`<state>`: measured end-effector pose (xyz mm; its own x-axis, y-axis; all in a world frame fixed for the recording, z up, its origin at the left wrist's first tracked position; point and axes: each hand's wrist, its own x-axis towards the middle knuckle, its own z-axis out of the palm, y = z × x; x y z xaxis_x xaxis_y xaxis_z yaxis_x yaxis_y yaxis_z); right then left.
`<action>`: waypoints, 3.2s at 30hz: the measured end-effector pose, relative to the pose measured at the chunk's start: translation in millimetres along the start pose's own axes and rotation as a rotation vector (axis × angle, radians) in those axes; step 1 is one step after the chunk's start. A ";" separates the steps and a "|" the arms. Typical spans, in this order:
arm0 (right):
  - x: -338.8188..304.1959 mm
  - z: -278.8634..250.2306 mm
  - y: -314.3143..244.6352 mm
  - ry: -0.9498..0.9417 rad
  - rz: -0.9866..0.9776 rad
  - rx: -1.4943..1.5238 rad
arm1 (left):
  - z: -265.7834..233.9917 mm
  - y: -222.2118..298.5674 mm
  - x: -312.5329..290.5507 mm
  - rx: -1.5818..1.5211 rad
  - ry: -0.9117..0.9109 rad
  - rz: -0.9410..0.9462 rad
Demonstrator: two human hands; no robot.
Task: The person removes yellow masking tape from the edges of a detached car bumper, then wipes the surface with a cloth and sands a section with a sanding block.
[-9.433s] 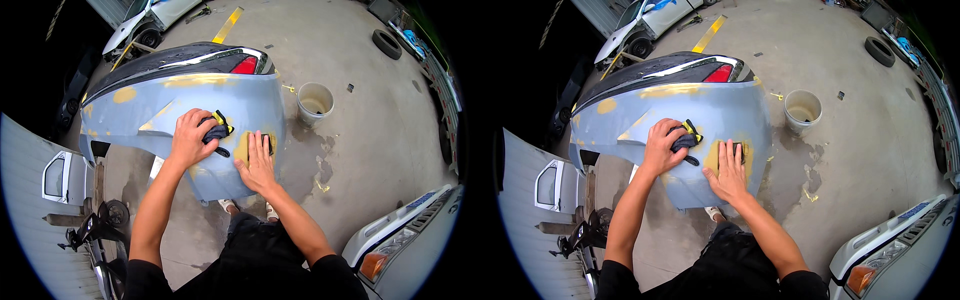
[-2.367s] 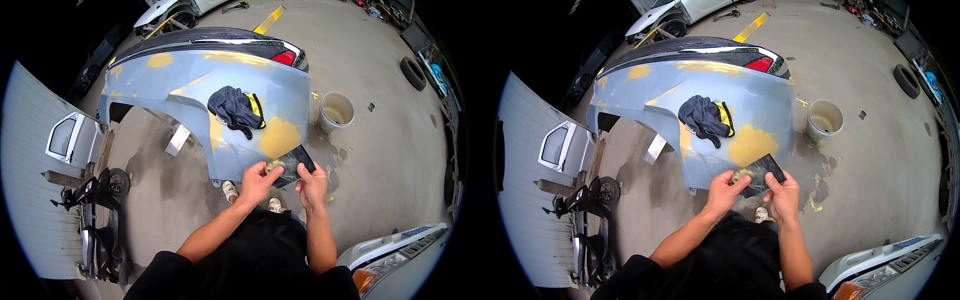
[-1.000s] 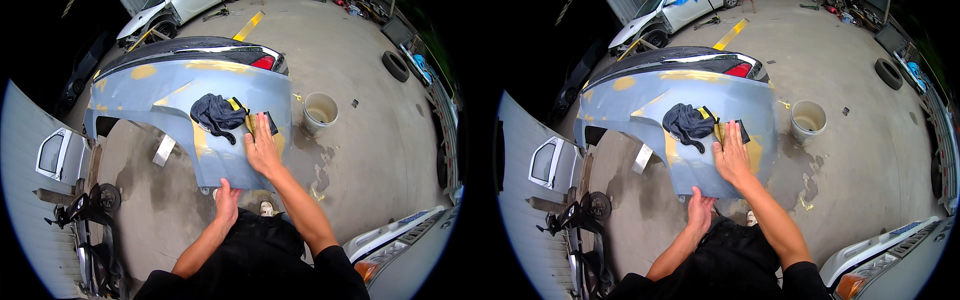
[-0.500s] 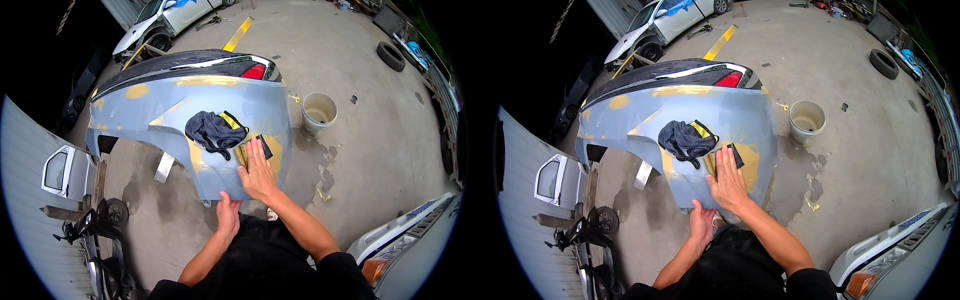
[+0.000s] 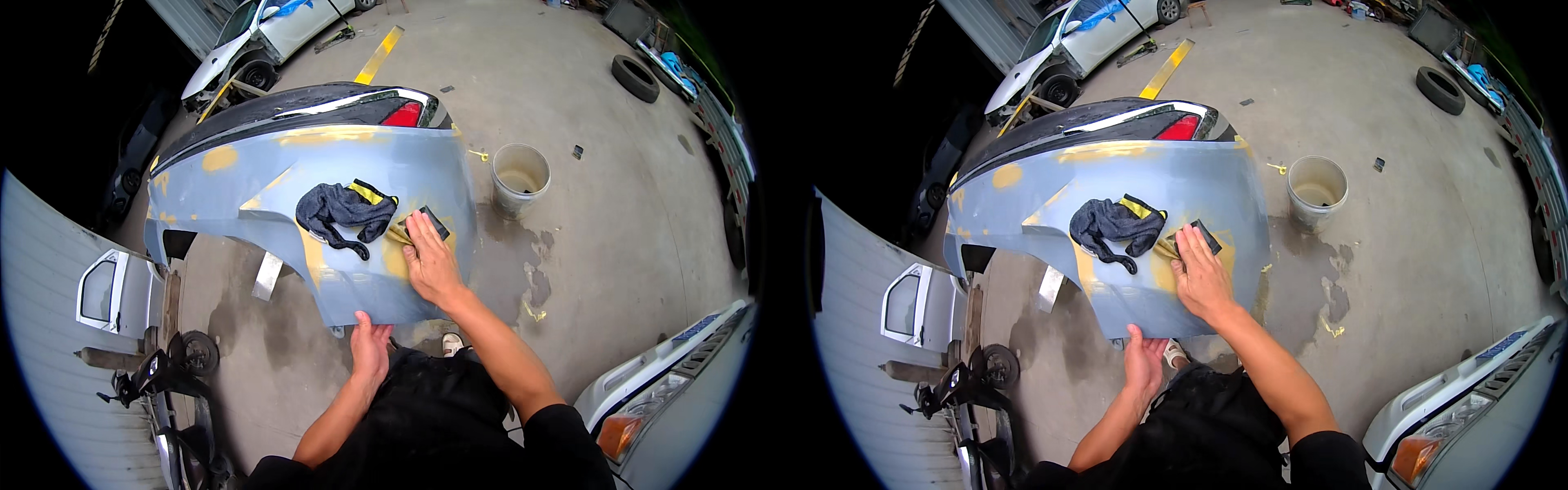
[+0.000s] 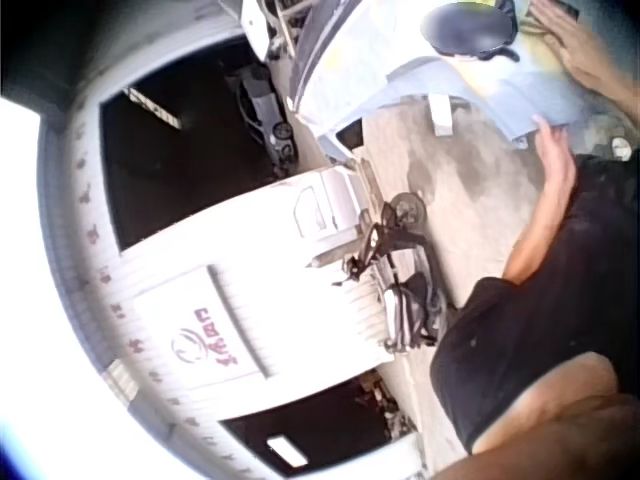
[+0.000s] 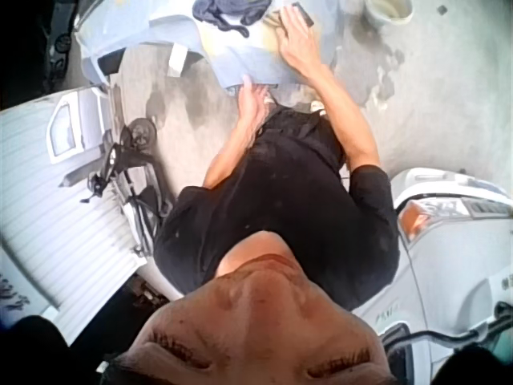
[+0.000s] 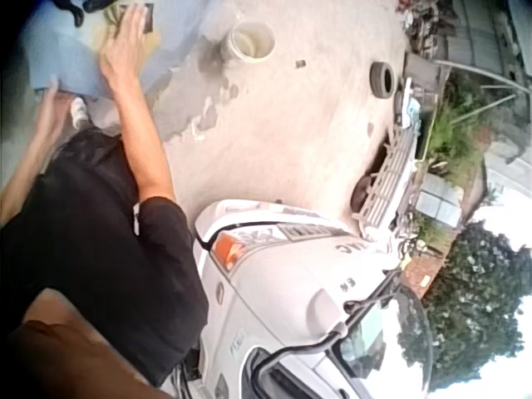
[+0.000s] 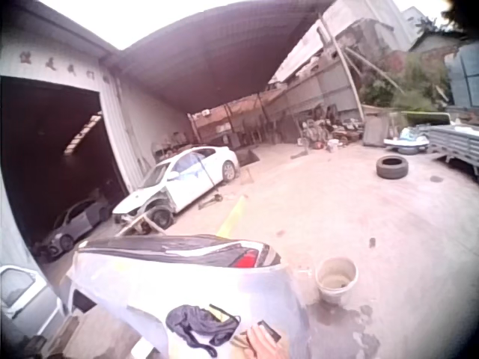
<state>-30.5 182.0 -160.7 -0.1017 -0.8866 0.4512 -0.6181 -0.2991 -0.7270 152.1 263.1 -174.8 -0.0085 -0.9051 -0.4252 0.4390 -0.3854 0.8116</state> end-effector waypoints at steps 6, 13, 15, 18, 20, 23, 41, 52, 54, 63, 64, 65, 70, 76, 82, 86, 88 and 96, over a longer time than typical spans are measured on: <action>50.1 -15.8 6.3 0.069 0.225 -0.014 | 3.5 2.1 -4.6 -0.009 0.018 0.004; -12.9 1.4 -11.5 0.134 -0.128 -0.134 | -3.6 -1.5 -2.1 -0.031 0.003 -0.007; 1.7 -6.8 -3.4 0.099 -0.074 -0.149 | -4.5 -3.5 -2.7 -0.031 0.000 -0.005; 21.8 -5.4 7.8 0.125 0.037 -0.197 | -3.3 -1.0 0.3 -0.023 -0.035 -0.016; 20.1 5.0 1.5 0.135 0.118 -0.206 | -0.2 -2.7 -4.0 -0.027 -0.008 -0.011; 1.2 1.6 -1.7 0.095 0.009 -0.158 | -1.2 -1.7 -3.7 -0.029 0.010 -0.003; 20.6 -0.9 -13.1 0.070 0.123 -0.101 | 2.1 -2.8 -1.6 -0.037 0.010 -0.006; 28.7 -12.1 8.7 0.020 0.258 0.006 | -26.0 -31.9 15.1 0.086 -0.193 0.070; 24.7 -10.6 9.4 0.023 0.228 -0.006 | -37.1 -53.5 29.1 0.366 -0.208 0.004; 28.4 -11.7 13.4 0.009 0.226 0.001 | -47.6 -98.4 67.1 0.666 -0.356 -0.078; 27.4 -11.6 14.2 0.012 0.225 -0.005 | -44.0 -96.9 67.6 0.649 -0.346 -0.063; 26.4 -11.6 15.0 0.014 0.222 -0.010 | -42.8 -96.2 68.7 0.676 -0.366 -0.033; 25.6 -11.8 19.1 0.014 0.223 -0.005 | -32.7 -80.9 64.0 0.819 -0.381 -0.020; 28.3 -12.8 15.7 0.001 0.234 0.012 | -37.8 -77.4 69.5 0.831 -0.414 0.138; 27.1 -13.8 15.6 -0.027 0.250 0.049 | -32.9 -74.3 66.0 0.787 -0.386 0.160; 25.1 -16.1 14.7 -0.014 0.247 0.049 | -30.3 -61.0 57.6 0.800 -0.386 0.112; 24.8 -10.8 20.2 -0.001 0.237 0.039 | -38.5 -64.5 59.7 0.748 -0.385 0.136; 26.4 -14.0 14.2 -0.018 0.237 0.044 | -38.1 -64.2 59.1 0.847 -0.385 0.231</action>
<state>-52.8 159.3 -151.8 -0.2261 -0.9398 0.2562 -0.5437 -0.0965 -0.8337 157.6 241.2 -267.3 -0.3643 -0.9138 -0.1795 -0.3269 -0.0550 0.9434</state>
